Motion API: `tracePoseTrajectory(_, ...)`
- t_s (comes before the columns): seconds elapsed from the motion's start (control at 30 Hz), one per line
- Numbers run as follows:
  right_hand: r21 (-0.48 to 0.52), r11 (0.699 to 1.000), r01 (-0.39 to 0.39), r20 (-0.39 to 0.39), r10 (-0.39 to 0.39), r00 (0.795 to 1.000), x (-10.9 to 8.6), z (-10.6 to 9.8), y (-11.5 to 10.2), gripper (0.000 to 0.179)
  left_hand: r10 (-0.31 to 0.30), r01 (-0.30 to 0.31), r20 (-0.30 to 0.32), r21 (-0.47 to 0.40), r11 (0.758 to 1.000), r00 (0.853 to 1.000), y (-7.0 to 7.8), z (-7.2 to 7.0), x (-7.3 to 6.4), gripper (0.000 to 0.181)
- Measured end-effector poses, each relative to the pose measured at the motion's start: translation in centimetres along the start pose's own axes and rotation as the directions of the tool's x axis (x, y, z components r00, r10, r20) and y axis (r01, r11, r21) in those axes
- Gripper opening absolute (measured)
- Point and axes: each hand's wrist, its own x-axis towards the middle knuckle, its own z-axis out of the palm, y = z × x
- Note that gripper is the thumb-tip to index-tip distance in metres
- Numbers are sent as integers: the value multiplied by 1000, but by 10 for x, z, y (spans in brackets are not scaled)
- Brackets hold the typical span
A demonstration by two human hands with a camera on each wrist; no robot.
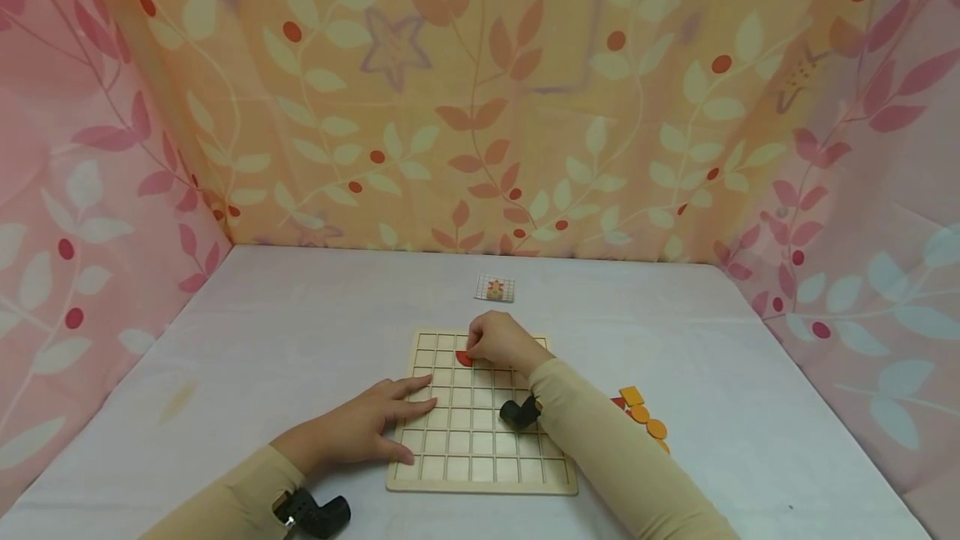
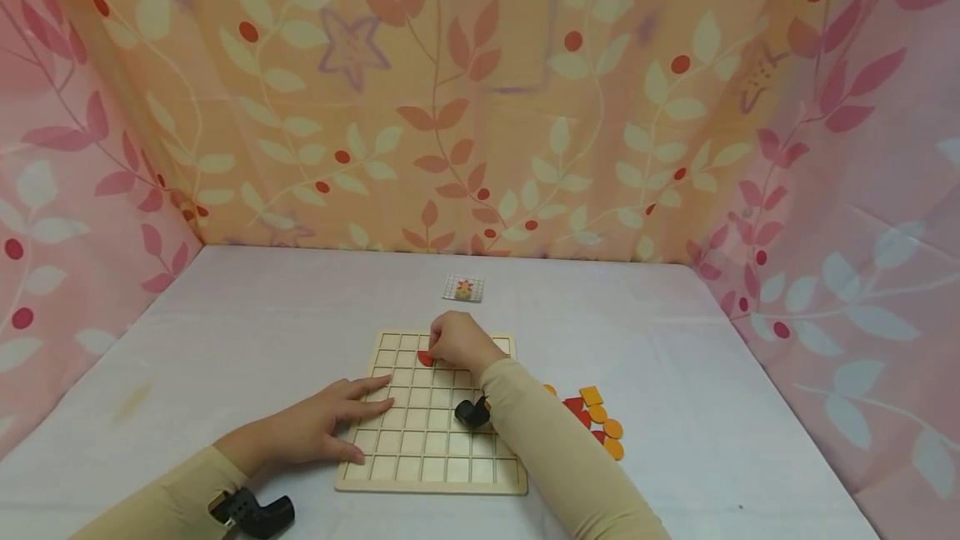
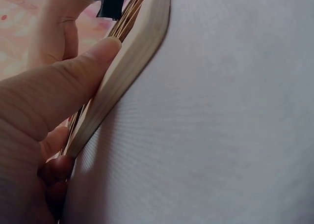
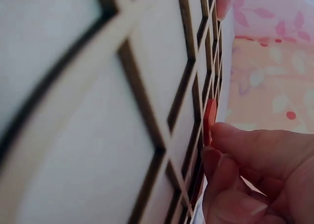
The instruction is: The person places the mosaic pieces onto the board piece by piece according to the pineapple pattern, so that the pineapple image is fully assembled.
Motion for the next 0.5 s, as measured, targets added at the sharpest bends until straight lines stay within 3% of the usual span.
tracePoseTrajectory(0.5, 23, 1000, -19, 50, 18, 999, -3, -3, -2, 11, -26, 26, -2, -13, 1000, 1000, 0, 1, 0, 75)
